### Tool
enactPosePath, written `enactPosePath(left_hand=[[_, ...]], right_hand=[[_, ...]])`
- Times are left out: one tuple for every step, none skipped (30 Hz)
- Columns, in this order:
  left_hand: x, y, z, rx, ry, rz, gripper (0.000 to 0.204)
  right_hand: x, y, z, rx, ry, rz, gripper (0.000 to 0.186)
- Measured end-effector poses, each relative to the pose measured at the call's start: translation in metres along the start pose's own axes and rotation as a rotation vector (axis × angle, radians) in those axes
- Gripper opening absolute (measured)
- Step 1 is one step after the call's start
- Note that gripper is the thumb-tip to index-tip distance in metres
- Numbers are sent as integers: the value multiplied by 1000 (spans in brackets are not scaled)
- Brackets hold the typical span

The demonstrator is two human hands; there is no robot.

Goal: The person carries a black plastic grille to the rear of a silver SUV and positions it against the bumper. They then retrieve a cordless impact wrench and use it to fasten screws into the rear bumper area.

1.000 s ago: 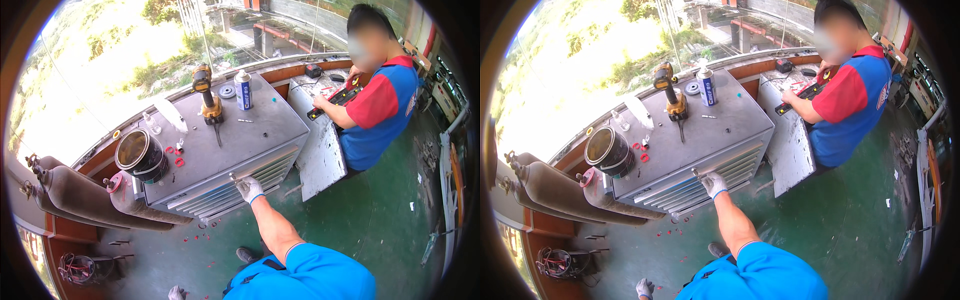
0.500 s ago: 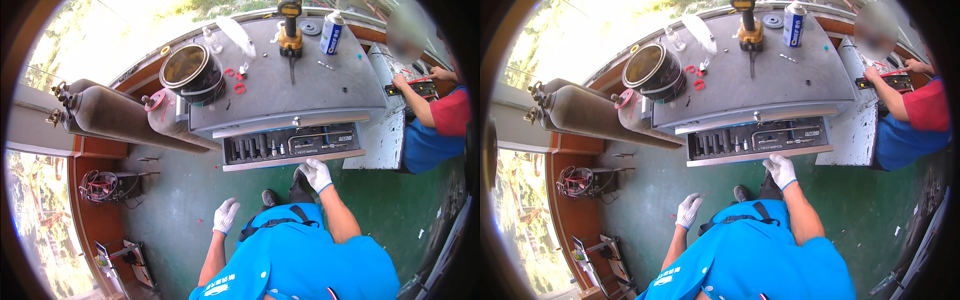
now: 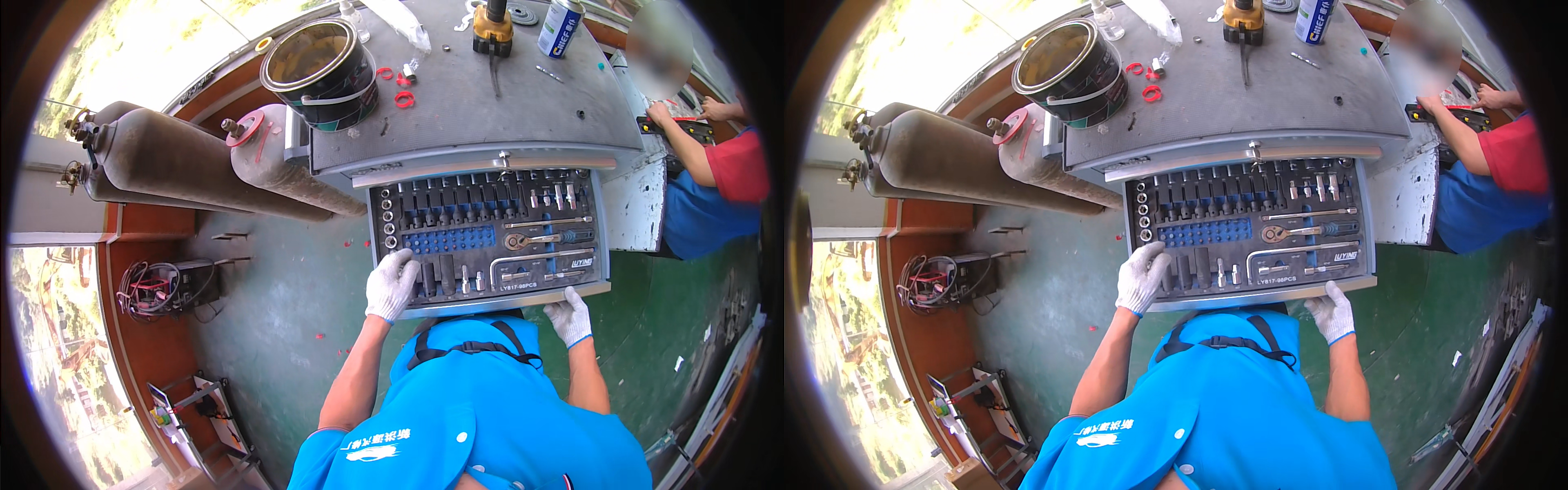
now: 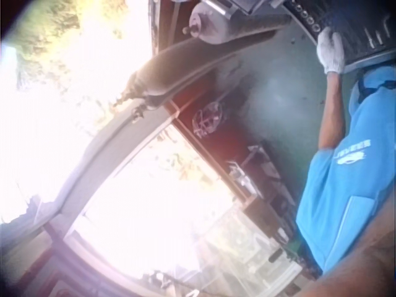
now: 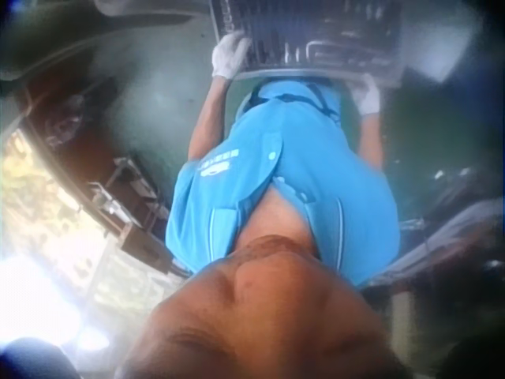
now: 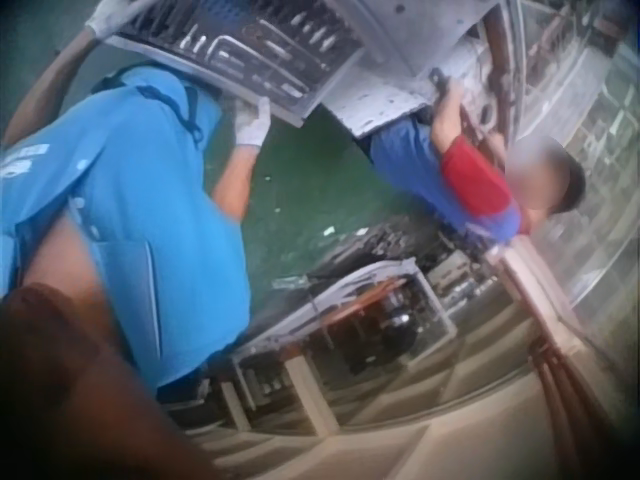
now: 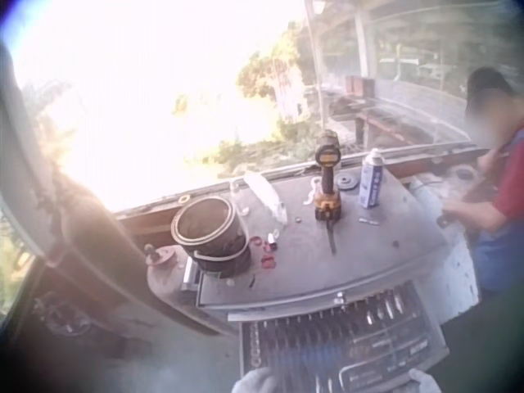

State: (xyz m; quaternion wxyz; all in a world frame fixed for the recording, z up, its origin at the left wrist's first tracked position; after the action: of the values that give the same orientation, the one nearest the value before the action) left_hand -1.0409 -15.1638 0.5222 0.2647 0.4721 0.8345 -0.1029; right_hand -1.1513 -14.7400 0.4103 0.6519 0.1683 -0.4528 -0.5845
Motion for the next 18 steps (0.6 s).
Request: enactPosePath(left_hand=[[4,-7,1,9,-36,-10,26],[8,-15,-2,57,-50,-26,25],[13,-23,-1,32,-64,-28,25],[19,-31,-1,31,-87,-14,26],[26,-40,-1,22,-117,2,26],[31,-48,-2,0,-126,-1,28],[37,-57,-2,-6,-154,0,29],[42,-67,-4,-5,-174,-16,29],[49,-77,-2,-55,-204,4,29],[54,-89,-3,-50,-234,5,29],[61,-100,-1,-124,-233,39,30],[69,-110,3,-210,-279,79,32],[75,-119,5,-286,-319,112,34],[81,-126,6,-353,-347,112,38],[85,-131,4,-388,-369,85,41],[88,-136,1,-392,-377,49,41],[92,-140,0,-414,-383,44,41],[95,-142,-1,-447,-362,15,40]], right_hand=[[-6,4,-3,7,-3,-2,40],[-10,7,-6,10,0,-1,40],[-15,11,-10,15,-5,-5,39],[-19,14,-12,18,-1,-6,39],[-22,18,-14,11,7,11,39],[-25,21,-16,16,5,10,40],[-29,23,-18,31,9,-11,40],[-31,25,-19,33,15,-8,40],[-33,26,-20,46,34,-27,40],[-34,26,-21,54,33,-29,40],[-35,27,-21,57,26,-34,40],[-36,27,-21,73,31,-40,40],[-37,27,-21,74,39,-38,41],[-36,27,-20,73,44,-26,40],[-35,27,-19,60,54,-7,40],[-33,27,-18,37,61,40,40],[-35,27,-18,58,52,8,40],[-35,27,-18,72,42,2,40]])
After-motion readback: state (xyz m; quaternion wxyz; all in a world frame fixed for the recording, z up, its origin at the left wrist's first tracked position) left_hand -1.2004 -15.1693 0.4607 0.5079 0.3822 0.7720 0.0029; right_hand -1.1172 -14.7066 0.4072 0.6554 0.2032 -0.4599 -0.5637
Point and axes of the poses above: each hand's wrist, its own y-axis away from the middle knuckle, its own x-axis out of the palm, z = x × y, the point moved 5 cm from there along -y, towards the middle knuckle, and after that the axes turned 9 degrees about y, right-handed, at the moved point
